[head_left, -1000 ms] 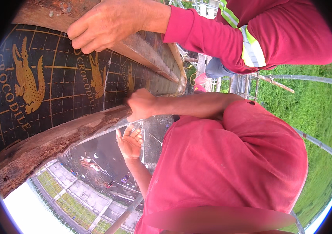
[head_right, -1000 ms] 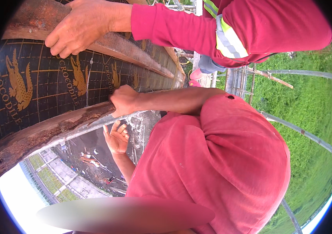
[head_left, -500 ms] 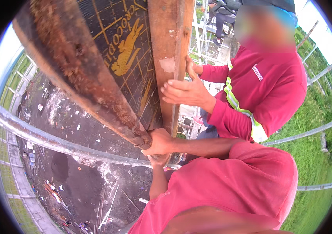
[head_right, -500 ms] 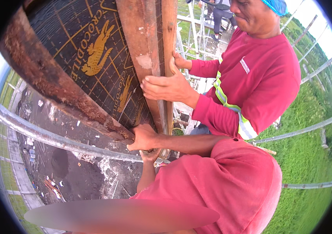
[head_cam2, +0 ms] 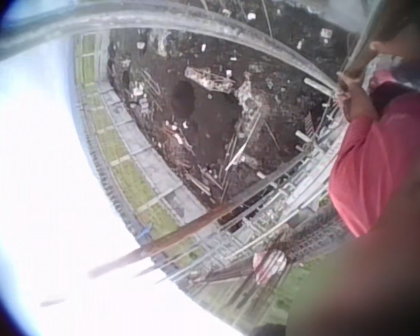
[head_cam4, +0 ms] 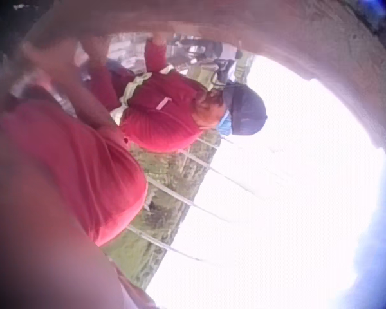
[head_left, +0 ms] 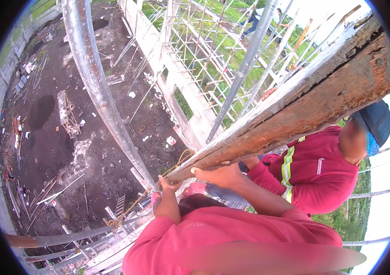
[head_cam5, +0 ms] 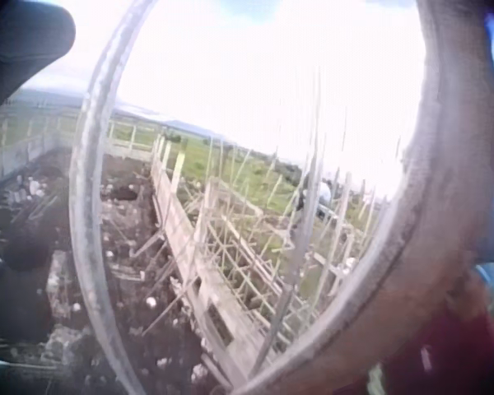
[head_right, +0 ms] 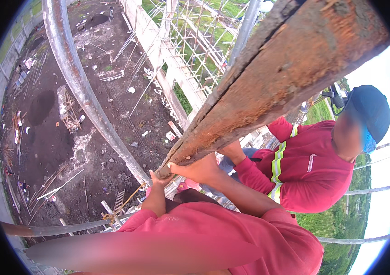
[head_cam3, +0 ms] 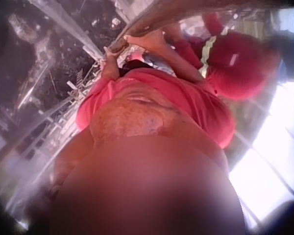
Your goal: The person lifts and positions a long curved metal beam onto a scaffolding structure with assistance from a coworker. They align the beam along the frame and secure it in place while standing on the scaffolding.
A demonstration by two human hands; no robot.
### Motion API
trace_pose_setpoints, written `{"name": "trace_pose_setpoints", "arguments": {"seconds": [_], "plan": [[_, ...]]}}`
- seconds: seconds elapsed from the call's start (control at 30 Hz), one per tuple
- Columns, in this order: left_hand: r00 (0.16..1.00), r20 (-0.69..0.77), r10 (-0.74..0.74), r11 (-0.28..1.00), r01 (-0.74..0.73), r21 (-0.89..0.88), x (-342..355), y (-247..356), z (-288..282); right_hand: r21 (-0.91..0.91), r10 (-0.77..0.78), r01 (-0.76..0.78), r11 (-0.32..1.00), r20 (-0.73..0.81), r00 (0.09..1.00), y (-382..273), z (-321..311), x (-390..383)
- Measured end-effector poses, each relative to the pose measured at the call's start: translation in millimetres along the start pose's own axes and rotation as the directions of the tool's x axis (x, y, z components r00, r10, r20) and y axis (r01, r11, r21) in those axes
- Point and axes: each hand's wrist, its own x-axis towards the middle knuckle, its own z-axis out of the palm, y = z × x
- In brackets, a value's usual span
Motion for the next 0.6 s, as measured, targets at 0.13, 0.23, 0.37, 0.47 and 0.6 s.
{"name": "trace_pose_setpoints", "arguments": {"seconds": [0.13, 0.23, 0.37, 0.47, 0.6], "plan": [[0.994, 0.106, -0.006, 0.998, 0.013, -0.062, 17, -2, -10, -0.408, -0.158, 0.168, 0.898, 0.059, 0.986, -49, -19, 4], [0.999, 0.045, 0.012, 1.000, -0.012, 0.009, 18, 0, -14, 0.046, 0.019, -0.012, 0.999, -0.164, 0.986, -97, -41, -6], [0.999, -0.023, -0.041, 0.996, 0.039, -0.080, 19, 7, -11, 0.036, -0.182, 0.199, 0.979, -0.278, 0.943, -152, -76, 2], [0.999, -0.049, -0.022, 0.999, 0.020, -0.029, 26, 7, -3, 0.061, -0.315, 0.360, 0.931, -0.367, 0.875, -183, -95, 13], [0.995, -0.044, 0.085, 0.993, -0.081, 0.084, 38, 7, 12, 0.015, -0.258, 0.290, 0.957, -0.412, 0.874, -195, -104, 25]]}}
